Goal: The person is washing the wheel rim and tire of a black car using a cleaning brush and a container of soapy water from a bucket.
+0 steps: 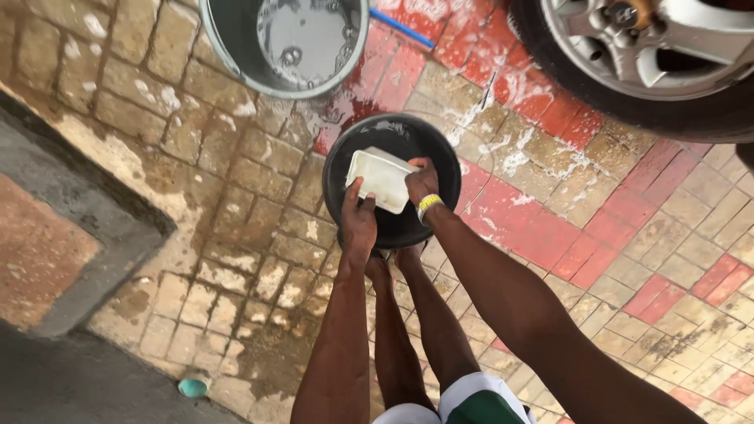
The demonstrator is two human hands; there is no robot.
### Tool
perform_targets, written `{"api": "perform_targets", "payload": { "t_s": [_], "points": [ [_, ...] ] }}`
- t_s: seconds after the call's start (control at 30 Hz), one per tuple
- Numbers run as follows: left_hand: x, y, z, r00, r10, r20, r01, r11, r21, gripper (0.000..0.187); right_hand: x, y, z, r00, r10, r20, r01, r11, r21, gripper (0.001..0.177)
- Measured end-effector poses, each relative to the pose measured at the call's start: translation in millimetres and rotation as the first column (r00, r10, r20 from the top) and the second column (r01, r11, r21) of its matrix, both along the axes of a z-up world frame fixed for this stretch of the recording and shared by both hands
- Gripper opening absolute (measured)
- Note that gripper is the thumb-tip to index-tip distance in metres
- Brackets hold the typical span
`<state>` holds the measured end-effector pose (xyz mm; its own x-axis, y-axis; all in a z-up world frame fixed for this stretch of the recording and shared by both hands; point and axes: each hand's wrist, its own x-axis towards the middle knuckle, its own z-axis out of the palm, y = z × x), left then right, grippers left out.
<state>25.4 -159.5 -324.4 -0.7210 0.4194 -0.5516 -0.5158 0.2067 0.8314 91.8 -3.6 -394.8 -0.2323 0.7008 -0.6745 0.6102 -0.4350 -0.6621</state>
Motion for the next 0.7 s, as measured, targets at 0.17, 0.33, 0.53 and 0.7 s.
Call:
{"api": "perform_targets", "payload": {
  "t_s": [0.17, 0.33, 0.53, 0.7],
  "points": [
    [-19, 9, 72, 0.98, -0.053, -0.19, 0.051, 0.999, -0.012, 0.046, 24, -2, 17, 0.956, -0.094, -0.279, 0.107, 0.994, 0.034, 0.038],
    [-29, 35, 149, 0.876, -0.149, -0.459, 0.131, 0.989, -0.07, 0.042, 58, 3, 98, 0.895, -0.281, -0.346, 0.246, 0.959, -0.142, 0.05],
    [-23, 93, 222, 0.878, -0.197, -0.437, 0.183, 0.98, -0.073, 0.042, 123, 28, 193, 0.643, -0.522, -0.561, 0.337, 0.85, -0.405, 0.057],
    [-3, 140, 233, 0.95, -0.176, -0.258, 0.244, 0.934, 0.261, 0.046, 193, 42, 247, 0.581, -0.575, -0.576, 0.487, 0.813, -0.32, 0.056]
  ]
}}
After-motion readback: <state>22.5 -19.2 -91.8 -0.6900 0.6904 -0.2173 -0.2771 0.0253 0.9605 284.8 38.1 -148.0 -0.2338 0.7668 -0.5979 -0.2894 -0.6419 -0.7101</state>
